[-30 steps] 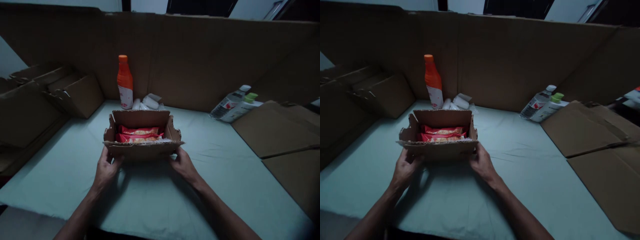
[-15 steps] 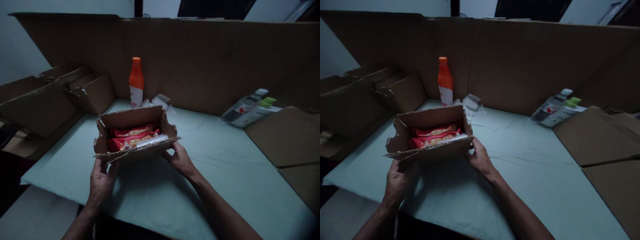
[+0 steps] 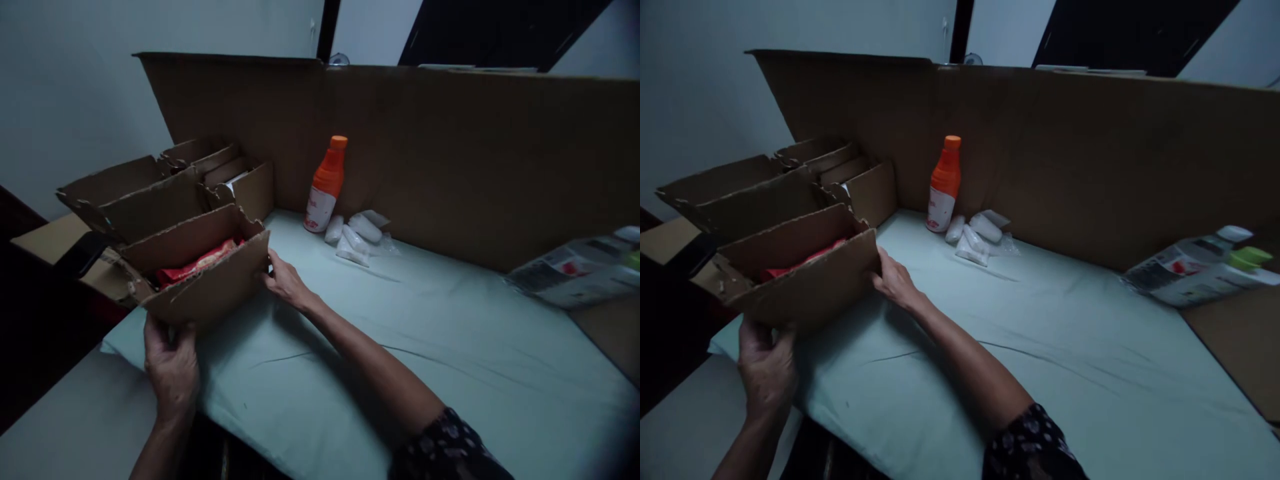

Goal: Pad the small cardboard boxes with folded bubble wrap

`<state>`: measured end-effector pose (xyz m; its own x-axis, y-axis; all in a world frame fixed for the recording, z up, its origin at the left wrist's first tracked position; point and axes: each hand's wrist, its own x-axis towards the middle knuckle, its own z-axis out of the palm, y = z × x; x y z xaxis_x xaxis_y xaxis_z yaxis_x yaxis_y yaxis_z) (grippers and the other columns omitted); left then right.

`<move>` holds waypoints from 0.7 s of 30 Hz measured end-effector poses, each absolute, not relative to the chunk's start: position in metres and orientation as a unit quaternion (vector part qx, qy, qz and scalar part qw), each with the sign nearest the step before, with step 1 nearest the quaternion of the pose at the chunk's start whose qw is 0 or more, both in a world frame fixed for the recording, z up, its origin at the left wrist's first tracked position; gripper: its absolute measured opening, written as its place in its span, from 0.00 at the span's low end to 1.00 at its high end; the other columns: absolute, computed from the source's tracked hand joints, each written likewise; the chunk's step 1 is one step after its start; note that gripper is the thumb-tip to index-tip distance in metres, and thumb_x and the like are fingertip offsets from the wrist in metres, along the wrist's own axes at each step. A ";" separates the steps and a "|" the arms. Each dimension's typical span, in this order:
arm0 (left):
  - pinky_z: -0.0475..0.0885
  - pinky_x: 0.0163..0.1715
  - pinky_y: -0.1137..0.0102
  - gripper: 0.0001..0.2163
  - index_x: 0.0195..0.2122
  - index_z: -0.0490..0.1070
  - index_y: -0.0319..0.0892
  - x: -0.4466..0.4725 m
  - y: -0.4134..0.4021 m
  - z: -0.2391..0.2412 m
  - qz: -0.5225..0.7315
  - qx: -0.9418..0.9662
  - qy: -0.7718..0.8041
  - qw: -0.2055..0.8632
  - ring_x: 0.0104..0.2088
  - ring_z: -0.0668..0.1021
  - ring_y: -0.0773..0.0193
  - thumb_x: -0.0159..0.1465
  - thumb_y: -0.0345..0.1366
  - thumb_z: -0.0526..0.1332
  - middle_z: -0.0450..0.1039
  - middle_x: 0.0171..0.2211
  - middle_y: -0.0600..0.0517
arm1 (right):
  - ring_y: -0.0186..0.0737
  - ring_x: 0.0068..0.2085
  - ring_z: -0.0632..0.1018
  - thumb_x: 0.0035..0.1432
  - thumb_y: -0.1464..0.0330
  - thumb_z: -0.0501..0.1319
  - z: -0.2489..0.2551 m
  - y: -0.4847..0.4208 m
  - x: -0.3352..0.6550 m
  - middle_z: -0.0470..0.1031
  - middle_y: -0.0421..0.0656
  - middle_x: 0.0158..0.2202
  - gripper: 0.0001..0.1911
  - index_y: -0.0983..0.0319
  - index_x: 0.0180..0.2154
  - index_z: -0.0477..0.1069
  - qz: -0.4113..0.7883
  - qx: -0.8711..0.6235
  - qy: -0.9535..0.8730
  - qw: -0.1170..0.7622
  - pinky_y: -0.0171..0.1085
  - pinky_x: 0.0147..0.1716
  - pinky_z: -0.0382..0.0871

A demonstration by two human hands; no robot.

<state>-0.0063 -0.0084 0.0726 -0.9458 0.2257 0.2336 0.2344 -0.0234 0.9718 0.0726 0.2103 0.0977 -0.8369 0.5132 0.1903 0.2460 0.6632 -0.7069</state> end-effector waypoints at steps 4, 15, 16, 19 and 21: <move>0.61 0.66 0.60 0.33 0.66 0.61 0.45 -0.049 0.012 0.063 -0.674 -0.185 -0.714 0.047 0.64 0.69 0.53 0.59 0.35 0.65 0.68 0.63 0.45 | 0.49 0.54 0.76 0.63 0.61 0.60 0.078 0.218 0.000 0.68 0.55 0.62 0.39 0.63 0.69 0.48 0.376 -0.236 -0.871 0.212 0.48 0.57 0.68; 0.61 0.66 0.58 0.33 0.67 0.58 0.40 -0.092 0.030 0.037 -0.624 -0.172 -0.762 0.019 0.64 0.70 0.52 0.62 0.41 0.61 0.68 0.63 0.41 | 0.51 0.66 0.65 0.63 0.63 0.63 0.046 0.202 -0.017 0.62 0.56 0.66 0.30 0.66 0.63 0.62 0.324 -0.177 -0.914 0.170 0.48 0.65 0.60; 0.61 0.66 0.57 0.32 0.67 0.59 0.40 -0.086 0.024 0.033 -0.616 -0.172 -0.769 0.004 0.64 0.70 0.51 0.62 0.43 0.62 0.68 0.63 0.41 | 0.51 0.67 0.65 0.63 0.64 0.64 0.041 0.199 0.000 0.62 0.56 0.67 0.28 0.65 0.62 0.65 0.305 -0.175 -0.923 0.158 0.49 0.65 0.60; 0.60 0.67 0.52 0.36 0.67 0.59 0.36 -0.058 0.004 0.023 -0.569 -0.185 -0.799 -0.058 0.65 0.68 0.45 0.60 0.47 0.62 0.66 0.64 0.36 | 0.53 0.66 0.65 0.63 0.66 0.64 0.032 0.188 0.064 0.65 0.56 0.66 0.22 0.64 0.57 0.70 0.233 -0.156 -0.951 0.129 0.52 0.64 0.60; 0.61 0.66 0.51 0.38 0.68 0.57 0.35 -0.035 -0.007 0.018 -0.505 -0.225 -0.828 -0.094 0.66 0.66 0.43 0.60 0.50 0.61 0.62 0.66 0.35 | 0.52 0.67 0.65 0.65 0.66 0.62 0.031 0.177 0.109 0.66 0.55 0.65 0.20 0.64 0.57 0.70 0.195 -0.140 -0.963 0.122 0.52 0.64 0.59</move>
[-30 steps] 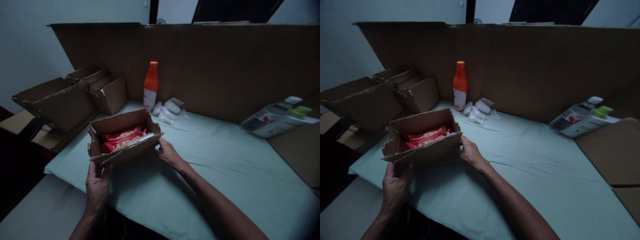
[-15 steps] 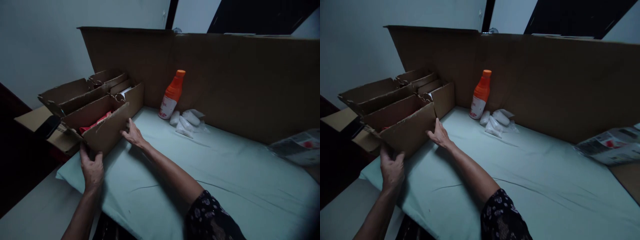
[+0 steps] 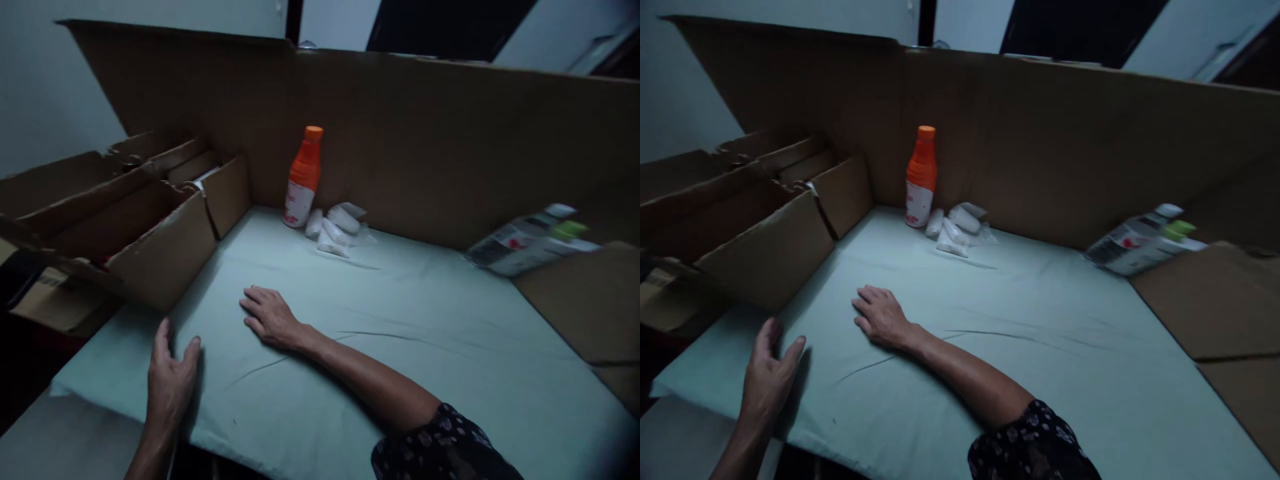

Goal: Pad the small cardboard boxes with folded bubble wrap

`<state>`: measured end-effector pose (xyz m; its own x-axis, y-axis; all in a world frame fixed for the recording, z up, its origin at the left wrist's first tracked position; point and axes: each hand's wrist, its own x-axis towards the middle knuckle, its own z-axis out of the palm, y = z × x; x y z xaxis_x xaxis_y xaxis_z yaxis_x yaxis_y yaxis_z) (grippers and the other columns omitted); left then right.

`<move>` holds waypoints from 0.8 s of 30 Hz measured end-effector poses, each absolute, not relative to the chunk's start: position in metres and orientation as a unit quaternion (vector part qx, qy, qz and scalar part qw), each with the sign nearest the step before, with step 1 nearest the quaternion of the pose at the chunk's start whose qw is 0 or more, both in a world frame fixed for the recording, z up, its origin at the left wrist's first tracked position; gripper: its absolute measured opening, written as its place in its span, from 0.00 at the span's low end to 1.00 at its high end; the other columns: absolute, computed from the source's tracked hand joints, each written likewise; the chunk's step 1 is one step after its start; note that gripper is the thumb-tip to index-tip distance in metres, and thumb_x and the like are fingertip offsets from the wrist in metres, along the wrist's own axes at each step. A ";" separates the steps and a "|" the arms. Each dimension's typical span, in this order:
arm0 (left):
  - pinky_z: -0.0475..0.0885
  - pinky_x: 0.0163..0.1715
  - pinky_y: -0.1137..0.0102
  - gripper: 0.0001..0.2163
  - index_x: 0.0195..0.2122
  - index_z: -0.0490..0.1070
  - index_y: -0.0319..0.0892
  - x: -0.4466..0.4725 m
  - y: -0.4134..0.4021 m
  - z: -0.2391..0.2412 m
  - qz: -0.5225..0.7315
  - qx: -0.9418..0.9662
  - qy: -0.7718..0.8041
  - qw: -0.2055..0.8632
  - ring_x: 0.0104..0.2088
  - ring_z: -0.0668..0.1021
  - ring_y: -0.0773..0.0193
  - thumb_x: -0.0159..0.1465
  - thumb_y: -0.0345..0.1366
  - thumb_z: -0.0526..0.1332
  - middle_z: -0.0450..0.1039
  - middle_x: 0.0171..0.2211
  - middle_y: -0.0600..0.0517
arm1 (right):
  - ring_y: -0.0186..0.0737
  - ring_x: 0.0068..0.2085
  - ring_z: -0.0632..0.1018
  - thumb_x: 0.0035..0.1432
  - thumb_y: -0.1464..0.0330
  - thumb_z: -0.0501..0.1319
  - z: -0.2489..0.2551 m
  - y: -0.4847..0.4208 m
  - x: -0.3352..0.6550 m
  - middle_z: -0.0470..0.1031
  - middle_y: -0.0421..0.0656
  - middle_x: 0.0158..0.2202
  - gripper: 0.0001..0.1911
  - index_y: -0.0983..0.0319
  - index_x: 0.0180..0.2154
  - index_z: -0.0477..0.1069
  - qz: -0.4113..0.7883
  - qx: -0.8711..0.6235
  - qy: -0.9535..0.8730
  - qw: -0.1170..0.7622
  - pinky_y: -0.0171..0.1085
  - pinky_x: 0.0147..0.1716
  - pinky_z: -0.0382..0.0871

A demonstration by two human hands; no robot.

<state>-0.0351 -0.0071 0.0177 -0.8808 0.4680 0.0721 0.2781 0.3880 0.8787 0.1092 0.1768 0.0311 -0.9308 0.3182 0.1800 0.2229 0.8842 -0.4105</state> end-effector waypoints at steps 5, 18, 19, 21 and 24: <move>0.47 0.69 0.45 0.27 0.58 0.71 0.38 0.017 -0.014 0.003 0.319 0.423 0.845 0.077 0.68 0.64 0.44 0.65 0.51 0.50 0.64 0.65 0.37 | 0.49 0.68 0.63 0.68 0.63 0.59 0.035 0.152 0.207 0.65 0.51 0.67 0.22 0.61 0.61 0.67 0.172 -0.153 -0.967 0.112 0.49 0.65 0.57; 0.62 0.62 0.49 0.31 0.59 0.71 0.34 0.098 0.121 -0.003 0.121 0.679 0.722 0.062 0.66 0.64 0.39 0.68 0.52 0.44 0.60 0.65 0.32 | 0.47 0.68 0.63 0.68 0.59 0.59 0.030 0.128 0.412 0.65 0.51 0.67 0.21 0.61 0.58 0.71 0.141 -0.320 -0.927 0.136 0.48 0.64 0.57; 0.61 0.63 0.48 0.31 0.58 0.71 0.34 0.111 0.128 0.000 0.127 0.681 0.720 0.043 0.66 0.63 0.39 0.69 0.50 0.42 0.60 0.65 0.32 | 0.48 0.67 0.65 0.67 0.60 0.59 0.033 0.137 0.432 0.67 0.51 0.65 0.19 0.60 0.56 0.73 0.125 -0.362 -0.912 0.150 0.49 0.63 0.59; 0.57 0.64 0.47 0.31 0.58 0.71 0.35 0.130 0.134 0.004 0.134 0.684 0.717 0.006 0.67 0.62 0.41 0.70 0.49 0.39 0.61 0.64 0.33 | 0.50 0.65 0.67 0.66 0.64 0.59 0.045 0.162 0.479 0.71 0.52 0.62 0.16 0.60 0.53 0.75 0.067 -0.459 -0.866 0.188 0.52 0.61 0.60; 0.57 0.65 0.47 0.31 0.58 0.70 0.35 0.137 0.131 0.000 0.141 0.691 0.709 -0.018 0.68 0.61 0.42 0.70 0.50 0.38 0.62 0.64 0.34 | 0.55 0.63 0.68 0.63 0.68 0.59 0.086 0.202 0.561 0.71 0.56 0.61 0.17 0.63 0.53 0.74 -0.071 -0.591 -0.774 0.215 0.57 0.59 0.60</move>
<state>0.1373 0.1312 0.0000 -0.0450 0.9742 0.2211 0.9845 0.0057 0.1755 0.5610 0.2022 0.0863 -0.2087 0.8847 0.4169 0.9458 0.2910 -0.1440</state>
